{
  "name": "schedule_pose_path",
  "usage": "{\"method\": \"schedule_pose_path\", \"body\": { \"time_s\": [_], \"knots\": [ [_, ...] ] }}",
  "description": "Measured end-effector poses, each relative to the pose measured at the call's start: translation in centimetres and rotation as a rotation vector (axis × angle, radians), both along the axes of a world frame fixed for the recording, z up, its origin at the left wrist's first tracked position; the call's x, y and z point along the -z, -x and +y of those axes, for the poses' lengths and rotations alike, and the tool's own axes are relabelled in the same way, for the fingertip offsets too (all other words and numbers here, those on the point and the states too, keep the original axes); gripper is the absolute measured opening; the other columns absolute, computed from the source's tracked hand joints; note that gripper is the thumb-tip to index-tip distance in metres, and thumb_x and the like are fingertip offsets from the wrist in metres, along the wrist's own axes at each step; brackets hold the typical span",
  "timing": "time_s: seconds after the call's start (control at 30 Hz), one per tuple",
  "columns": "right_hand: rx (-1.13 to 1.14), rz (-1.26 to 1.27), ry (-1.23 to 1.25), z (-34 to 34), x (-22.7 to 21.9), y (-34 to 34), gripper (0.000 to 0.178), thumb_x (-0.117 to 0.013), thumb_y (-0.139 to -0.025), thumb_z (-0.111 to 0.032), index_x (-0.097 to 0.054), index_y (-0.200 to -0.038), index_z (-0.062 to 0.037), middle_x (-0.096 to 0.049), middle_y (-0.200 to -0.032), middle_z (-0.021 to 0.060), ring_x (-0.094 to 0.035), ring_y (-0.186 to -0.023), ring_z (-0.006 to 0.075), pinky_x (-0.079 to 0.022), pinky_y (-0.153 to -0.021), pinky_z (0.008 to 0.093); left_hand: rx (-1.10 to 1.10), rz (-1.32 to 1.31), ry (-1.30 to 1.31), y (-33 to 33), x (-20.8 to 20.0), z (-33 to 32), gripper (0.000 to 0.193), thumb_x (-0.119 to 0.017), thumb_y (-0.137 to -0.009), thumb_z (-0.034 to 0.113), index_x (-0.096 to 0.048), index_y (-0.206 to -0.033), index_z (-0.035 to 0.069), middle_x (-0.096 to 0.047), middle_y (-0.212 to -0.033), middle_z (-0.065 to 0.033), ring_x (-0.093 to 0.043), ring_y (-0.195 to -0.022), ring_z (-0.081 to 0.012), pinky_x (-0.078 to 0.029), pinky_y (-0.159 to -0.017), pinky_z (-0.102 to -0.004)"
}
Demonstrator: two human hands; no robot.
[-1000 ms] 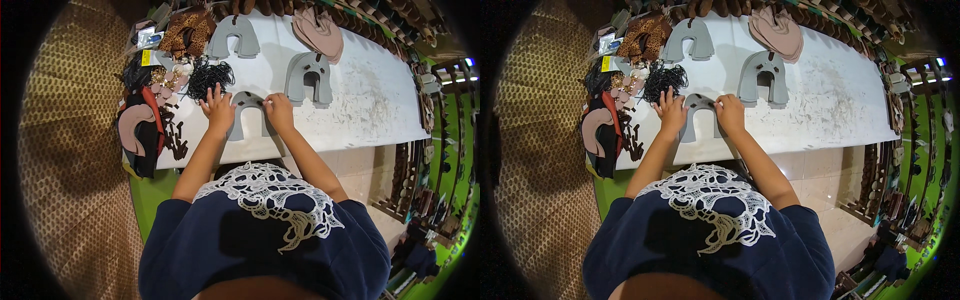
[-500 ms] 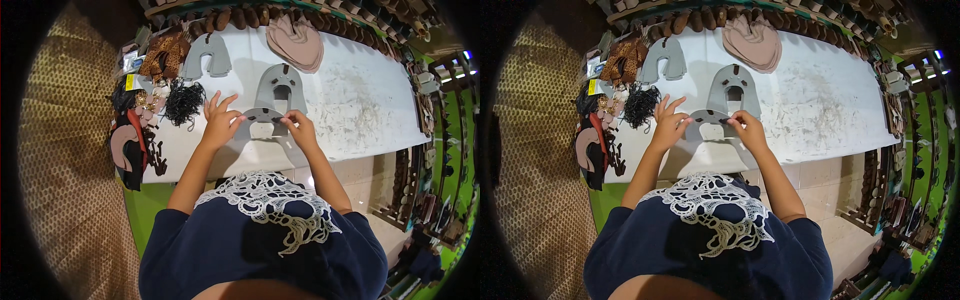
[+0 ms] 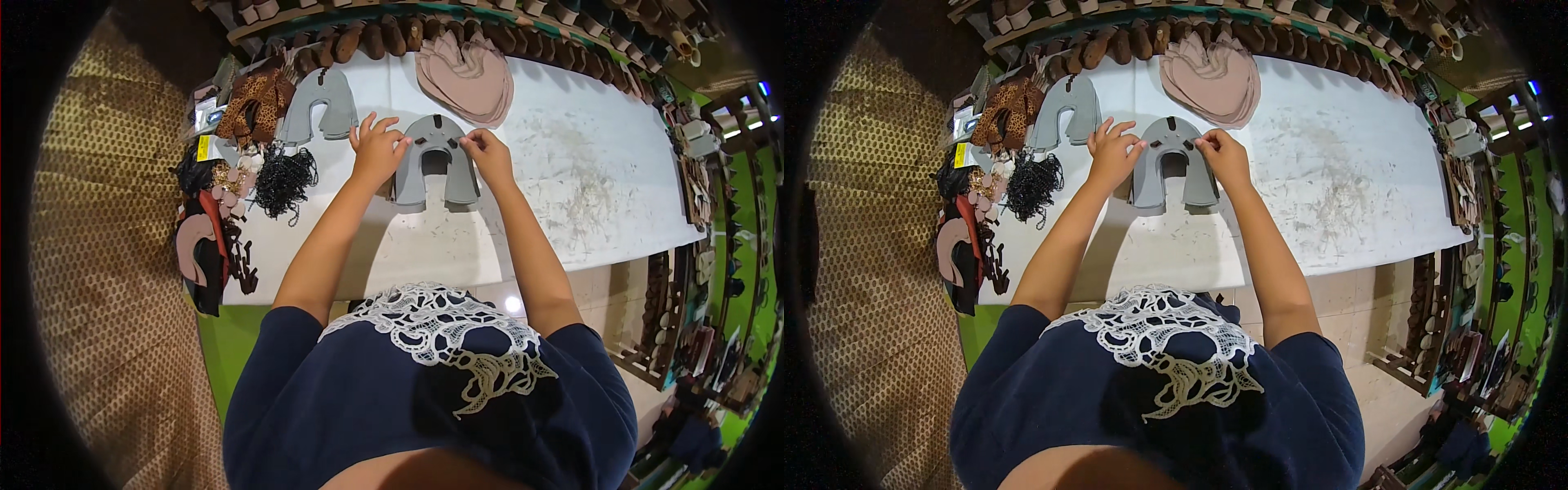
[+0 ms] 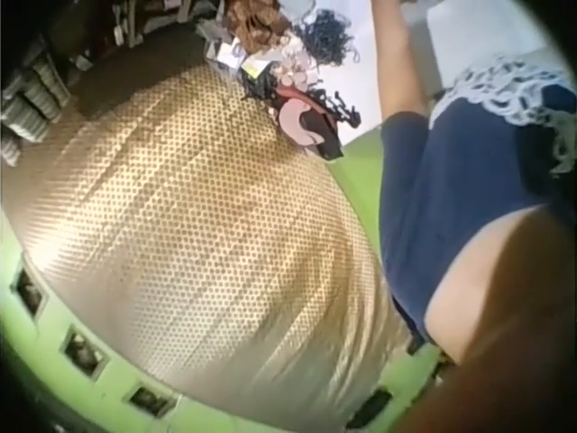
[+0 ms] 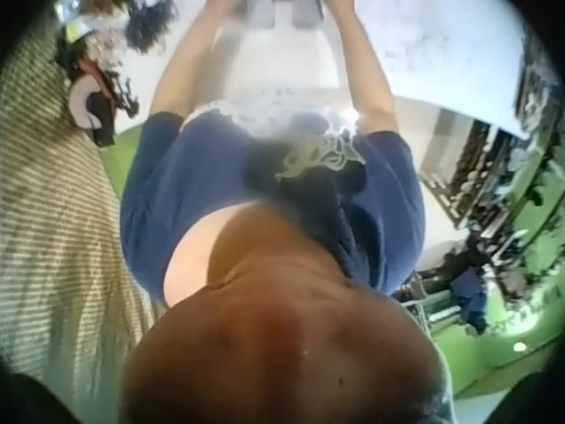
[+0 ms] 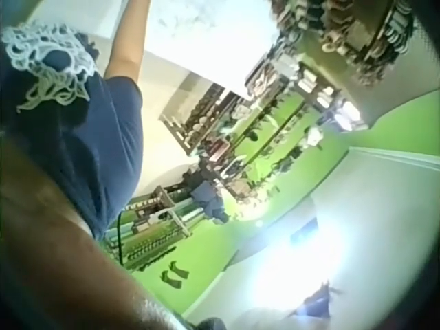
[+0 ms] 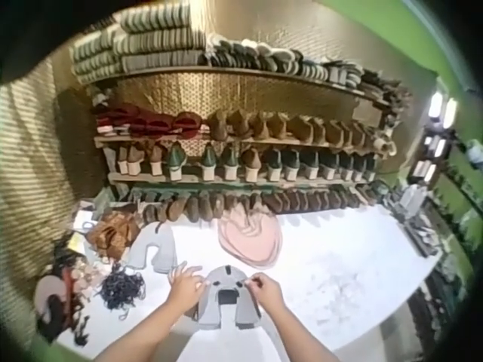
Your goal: Assembling shoe components by hand at a manufacturing workstation.
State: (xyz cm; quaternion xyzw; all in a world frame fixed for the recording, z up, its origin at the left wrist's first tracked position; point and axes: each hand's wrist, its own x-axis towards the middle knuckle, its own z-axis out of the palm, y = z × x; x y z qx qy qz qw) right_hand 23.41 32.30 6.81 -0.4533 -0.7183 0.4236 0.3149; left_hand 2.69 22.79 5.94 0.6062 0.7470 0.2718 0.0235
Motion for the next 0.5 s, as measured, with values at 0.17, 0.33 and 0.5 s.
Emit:
{"method": "schedule_pose_path", "body": {
  "time_s": [0.17, 0.33, 0.5],
  "knots": [
    [0.141, -0.141, -0.642, -0.8, 0.7, 0.4, 0.027, -0.064, -0.079, -0.016, -0.058, -0.103, -0.0031, -0.06, -0.1, 0.0134, -0.056, -0.094, 0.0284, -0.043, -0.084, 0.0365, -0.15, 0.037, -0.08, -2.3, 1.1, -0.3, 0.037, -0.061, -0.081, 0.032, -0.058, -0.114, 0.015, -0.04, -0.137, -0.007, -0.032, -0.128, -0.0317, -0.014, -0.102, -0.0587],
    [-0.217, -0.232, -0.827, -2.8, 1.0, 2.1, 0.05, -0.059, -0.079, -0.017, -0.047, -0.126, -0.0056, -0.043, -0.133, 0.0143, -0.04, -0.123, 0.0346, -0.032, -0.1, 0.0474, 0.11, 0.276, -0.192, -5.2, 1.6, -1.0, 0.062, -0.055, -0.083, 0.027, -0.033, -0.139, 0.01, -0.026, -0.146, -0.0116, -0.025, -0.134, -0.03, -0.011, -0.107, -0.0553],
    [-0.234, -0.464, -0.722, -2.4, 3.8, 2.8, 0.059, -0.049, -0.085, -0.024, -0.031, -0.138, -0.0036, -0.027, -0.146, 0.0137, -0.026, -0.134, 0.0309, -0.021, -0.108, 0.0499, 0.137, 0.248, -0.104, -5.6, 3.4, 0.2, 0.061, -0.045, -0.086, 0.024, -0.027, -0.142, 0.007, -0.024, -0.148, -0.0109, -0.02, -0.138, -0.0255, -0.012, -0.111, -0.0476]
  ]
}}
